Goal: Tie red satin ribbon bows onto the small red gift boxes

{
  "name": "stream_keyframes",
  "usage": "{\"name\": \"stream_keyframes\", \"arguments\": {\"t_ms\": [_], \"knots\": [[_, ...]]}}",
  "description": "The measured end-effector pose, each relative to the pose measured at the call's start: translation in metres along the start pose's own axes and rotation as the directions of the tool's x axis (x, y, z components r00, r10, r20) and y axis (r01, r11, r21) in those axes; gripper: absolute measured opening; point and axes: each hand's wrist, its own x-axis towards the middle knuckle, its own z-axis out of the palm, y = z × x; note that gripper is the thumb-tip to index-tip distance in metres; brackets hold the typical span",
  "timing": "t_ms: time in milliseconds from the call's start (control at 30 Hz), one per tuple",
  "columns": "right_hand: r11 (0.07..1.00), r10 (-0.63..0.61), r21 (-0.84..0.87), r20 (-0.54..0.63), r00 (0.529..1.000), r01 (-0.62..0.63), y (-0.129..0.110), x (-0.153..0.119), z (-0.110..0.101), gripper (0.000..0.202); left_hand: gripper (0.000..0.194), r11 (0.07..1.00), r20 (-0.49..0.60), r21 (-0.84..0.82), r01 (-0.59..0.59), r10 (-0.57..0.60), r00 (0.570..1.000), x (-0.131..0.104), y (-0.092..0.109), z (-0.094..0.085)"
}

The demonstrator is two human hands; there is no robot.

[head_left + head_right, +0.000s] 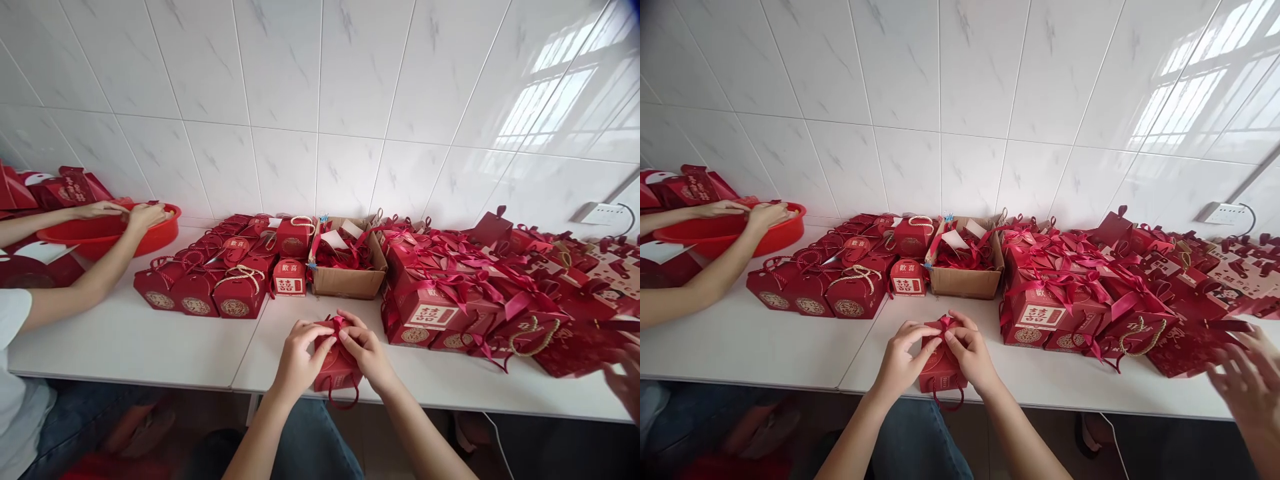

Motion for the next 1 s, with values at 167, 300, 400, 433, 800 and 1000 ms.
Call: {"name": "stream_keyframes", "arguments": {"t_ms": [167,300,400,433,800,1000], "knots": [[0.939,-0.122,-0.331,-0.074,0.990,0.091,-0.004,-0.008,-0.002,0.038,0.011,1.000,0.053,0.008,0.008,-0.008,0.999,0.004,-0.001,-0.006],[0.856,-0.230,-0.482,-0.031,0.973,0.187,-0.005,-0.005,-0.015,0.023,0.011,1.000,0.178,0.003,0.013,-0.013,0.984,0.009,0.004,-0.017],[0.810,-0.272,-0.532,0.033,0.962,0.247,-0.007,0.001,-0.024,0.024,0.011,1.000,0.256,0.011,0.022,-0.024,0.966,0.013,0.011,-0.024],[0.791,-0.283,-0.551,0.054,0.957,0.266,-0.009,0.002,-0.027,0.027,0.012,1.000,0.273,0.016,0.025,-0.028,0.962,0.014,0.012,-0.025],[0.818,-0.170,-0.493,0.283,0.944,0.295,-0.057,0.002,-0.047,0.029,0.014,0.999,0.391,0.046,-0.012,-0.007,0.921,0.023,0.020,-0.030],[0.881,-0.138,-0.372,0.389,0.911,0.292,-0.033,0.031,-0.039,0.025,0.017,0.996,0.407,0.075,-0.051,0.016,0.913,0.024,0.023,-0.030]]}}
